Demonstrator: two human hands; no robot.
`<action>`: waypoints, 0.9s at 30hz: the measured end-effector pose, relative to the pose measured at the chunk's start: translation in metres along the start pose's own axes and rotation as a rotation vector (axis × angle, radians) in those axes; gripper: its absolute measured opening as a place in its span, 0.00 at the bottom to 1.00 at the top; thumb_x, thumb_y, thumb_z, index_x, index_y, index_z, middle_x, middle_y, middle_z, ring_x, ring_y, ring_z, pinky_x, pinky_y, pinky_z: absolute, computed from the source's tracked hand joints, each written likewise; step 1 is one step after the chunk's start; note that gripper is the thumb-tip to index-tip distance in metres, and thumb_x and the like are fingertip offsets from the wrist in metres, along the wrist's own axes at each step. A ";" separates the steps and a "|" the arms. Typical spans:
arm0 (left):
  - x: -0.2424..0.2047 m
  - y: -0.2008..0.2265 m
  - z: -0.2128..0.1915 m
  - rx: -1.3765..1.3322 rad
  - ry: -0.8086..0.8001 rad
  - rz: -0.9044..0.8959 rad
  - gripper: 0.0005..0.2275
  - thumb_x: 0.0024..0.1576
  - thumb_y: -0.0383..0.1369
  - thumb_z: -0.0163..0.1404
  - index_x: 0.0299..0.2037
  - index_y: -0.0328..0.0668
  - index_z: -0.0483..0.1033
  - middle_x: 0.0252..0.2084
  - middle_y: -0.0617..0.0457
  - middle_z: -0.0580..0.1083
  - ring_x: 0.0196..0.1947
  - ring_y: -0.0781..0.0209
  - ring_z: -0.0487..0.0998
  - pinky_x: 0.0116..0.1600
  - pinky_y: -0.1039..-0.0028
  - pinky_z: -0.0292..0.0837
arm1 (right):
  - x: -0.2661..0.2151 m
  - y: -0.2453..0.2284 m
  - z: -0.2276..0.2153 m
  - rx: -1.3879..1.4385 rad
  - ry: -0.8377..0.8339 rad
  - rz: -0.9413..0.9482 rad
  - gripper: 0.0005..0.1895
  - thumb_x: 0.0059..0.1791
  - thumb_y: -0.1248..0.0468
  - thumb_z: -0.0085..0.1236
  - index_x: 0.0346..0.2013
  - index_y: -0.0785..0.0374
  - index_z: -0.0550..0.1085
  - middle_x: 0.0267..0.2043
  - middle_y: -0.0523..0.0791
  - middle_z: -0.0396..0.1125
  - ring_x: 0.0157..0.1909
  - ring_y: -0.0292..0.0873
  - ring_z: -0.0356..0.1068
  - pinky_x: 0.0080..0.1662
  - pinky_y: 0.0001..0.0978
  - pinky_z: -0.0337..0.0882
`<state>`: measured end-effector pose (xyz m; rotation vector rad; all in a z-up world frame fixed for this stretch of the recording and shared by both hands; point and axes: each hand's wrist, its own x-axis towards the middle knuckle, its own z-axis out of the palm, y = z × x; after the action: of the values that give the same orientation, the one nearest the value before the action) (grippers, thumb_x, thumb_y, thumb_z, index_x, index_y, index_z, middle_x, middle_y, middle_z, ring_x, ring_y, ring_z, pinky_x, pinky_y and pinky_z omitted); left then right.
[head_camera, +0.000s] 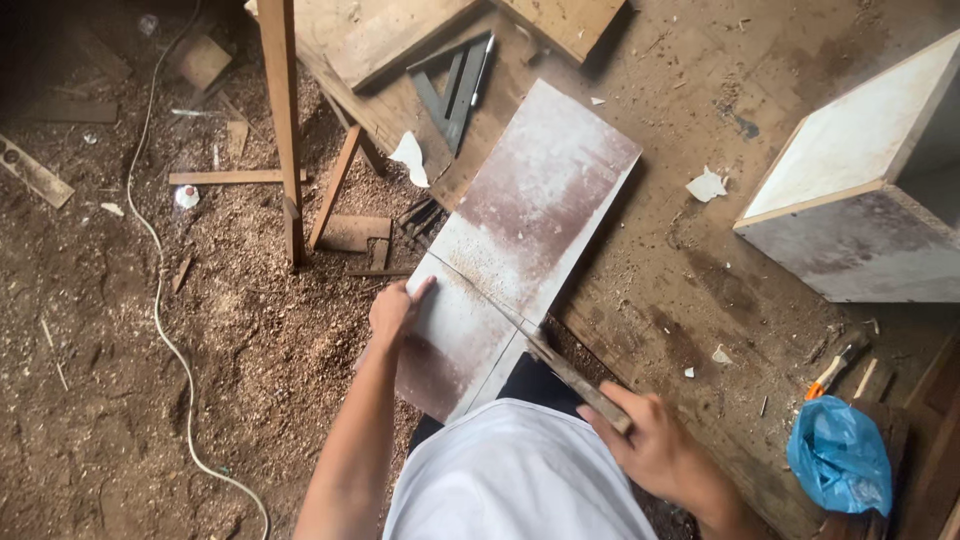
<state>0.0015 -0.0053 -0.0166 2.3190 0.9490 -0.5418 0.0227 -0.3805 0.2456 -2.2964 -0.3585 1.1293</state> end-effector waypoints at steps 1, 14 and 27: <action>0.001 0.000 0.001 0.008 -0.008 -0.010 0.36 0.54 0.69 0.43 0.46 0.42 0.82 0.39 0.35 0.80 0.41 0.39 0.82 0.46 0.54 0.76 | 0.013 -0.002 0.005 0.009 0.030 -0.079 0.16 0.52 0.50 0.54 0.36 0.61 0.74 0.11 0.43 0.62 0.12 0.35 0.58 0.19 0.34 0.57; -0.007 -0.001 0.002 -0.048 -0.025 -0.011 0.36 0.54 0.68 0.43 0.43 0.38 0.83 0.34 0.37 0.81 0.36 0.42 0.83 0.43 0.57 0.77 | 0.106 -0.043 0.042 0.050 0.136 -0.262 0.16 0.52 0.53 0.55 0.33 0.65 0.73 0.19 0.52 0.67 0.20 0.46 0.69 0.25 0.41 0.65; 0.004 0.000 0.006 -0.043 -0.039 -0.004 0.36 0.53 0.68 0.42 0.45 0.40 0.82 0.39 0.35 0.80 0.41 0.39 0.83 0.47 0.54 0.77 | 0.083 -0.017 0.030 0.039 0.148 -0.344 0.20 0.55 0.53 0.55 0.27 0.66 0.71 0.15 0.48 0.63 0.17 0.42 0.62 0.23 0.41 0.62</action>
<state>0.0037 -0.0073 -0.0234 2.2607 0.9379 -0.5612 0.0497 -0.3179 0.1870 -2.1618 -0.6384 0.7842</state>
